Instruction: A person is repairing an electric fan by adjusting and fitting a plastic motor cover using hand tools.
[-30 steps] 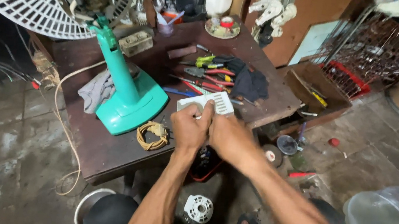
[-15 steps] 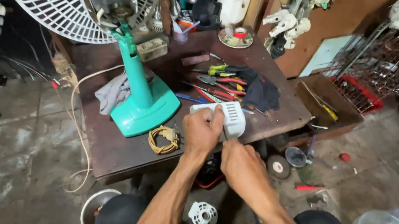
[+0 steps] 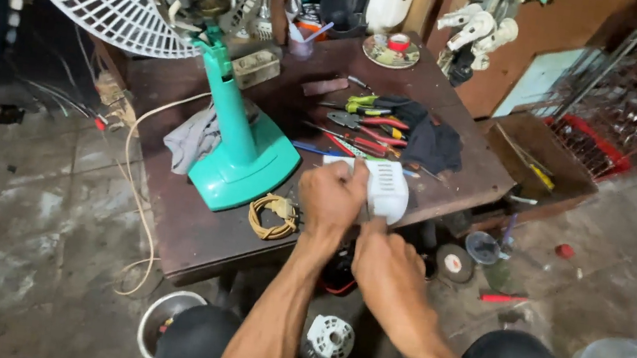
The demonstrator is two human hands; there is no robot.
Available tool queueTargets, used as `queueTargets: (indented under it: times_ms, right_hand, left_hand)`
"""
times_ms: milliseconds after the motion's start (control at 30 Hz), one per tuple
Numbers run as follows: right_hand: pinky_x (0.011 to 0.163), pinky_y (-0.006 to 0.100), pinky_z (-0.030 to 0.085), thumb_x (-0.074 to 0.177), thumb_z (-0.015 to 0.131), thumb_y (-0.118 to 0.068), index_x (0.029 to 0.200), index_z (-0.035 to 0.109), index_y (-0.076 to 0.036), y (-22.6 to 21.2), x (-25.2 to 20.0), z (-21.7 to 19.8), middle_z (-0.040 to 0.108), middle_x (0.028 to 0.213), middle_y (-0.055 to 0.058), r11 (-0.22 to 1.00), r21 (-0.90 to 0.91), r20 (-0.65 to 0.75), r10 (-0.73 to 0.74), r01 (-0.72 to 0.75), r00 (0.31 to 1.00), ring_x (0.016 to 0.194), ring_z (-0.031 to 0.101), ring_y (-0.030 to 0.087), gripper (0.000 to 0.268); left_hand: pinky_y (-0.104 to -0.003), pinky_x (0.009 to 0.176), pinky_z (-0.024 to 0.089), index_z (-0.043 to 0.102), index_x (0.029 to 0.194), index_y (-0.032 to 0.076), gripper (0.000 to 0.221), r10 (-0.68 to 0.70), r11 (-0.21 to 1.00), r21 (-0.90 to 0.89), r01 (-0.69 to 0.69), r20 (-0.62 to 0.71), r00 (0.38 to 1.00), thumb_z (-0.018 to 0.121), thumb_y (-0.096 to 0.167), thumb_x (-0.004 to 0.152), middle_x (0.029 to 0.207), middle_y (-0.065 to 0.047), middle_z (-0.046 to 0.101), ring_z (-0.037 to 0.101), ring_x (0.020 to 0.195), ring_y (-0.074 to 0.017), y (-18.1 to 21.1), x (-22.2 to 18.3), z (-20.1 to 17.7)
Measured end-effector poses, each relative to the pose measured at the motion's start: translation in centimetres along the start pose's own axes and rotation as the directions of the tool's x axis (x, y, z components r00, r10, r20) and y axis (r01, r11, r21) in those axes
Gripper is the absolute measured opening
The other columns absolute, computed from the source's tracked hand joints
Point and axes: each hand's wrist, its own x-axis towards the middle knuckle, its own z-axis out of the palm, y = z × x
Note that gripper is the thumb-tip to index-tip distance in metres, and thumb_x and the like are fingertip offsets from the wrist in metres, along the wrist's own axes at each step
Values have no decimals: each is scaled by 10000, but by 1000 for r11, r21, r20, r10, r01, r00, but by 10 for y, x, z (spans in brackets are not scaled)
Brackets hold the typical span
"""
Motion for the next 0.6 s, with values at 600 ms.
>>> queueTargets:
  times_ms: [600]
  right_hand:
    - [596,505,489,882,466,-186,703,642,-130,90,-22,164,685,659,137,998,4,175,-64,64,983,659,701,339,257]
  left_hand:
    - [-566,524,448,686,745,118,299,68,905,420,-62,1,998,573,358,881,598,-213,640,621,568,-469,-48,18,50]
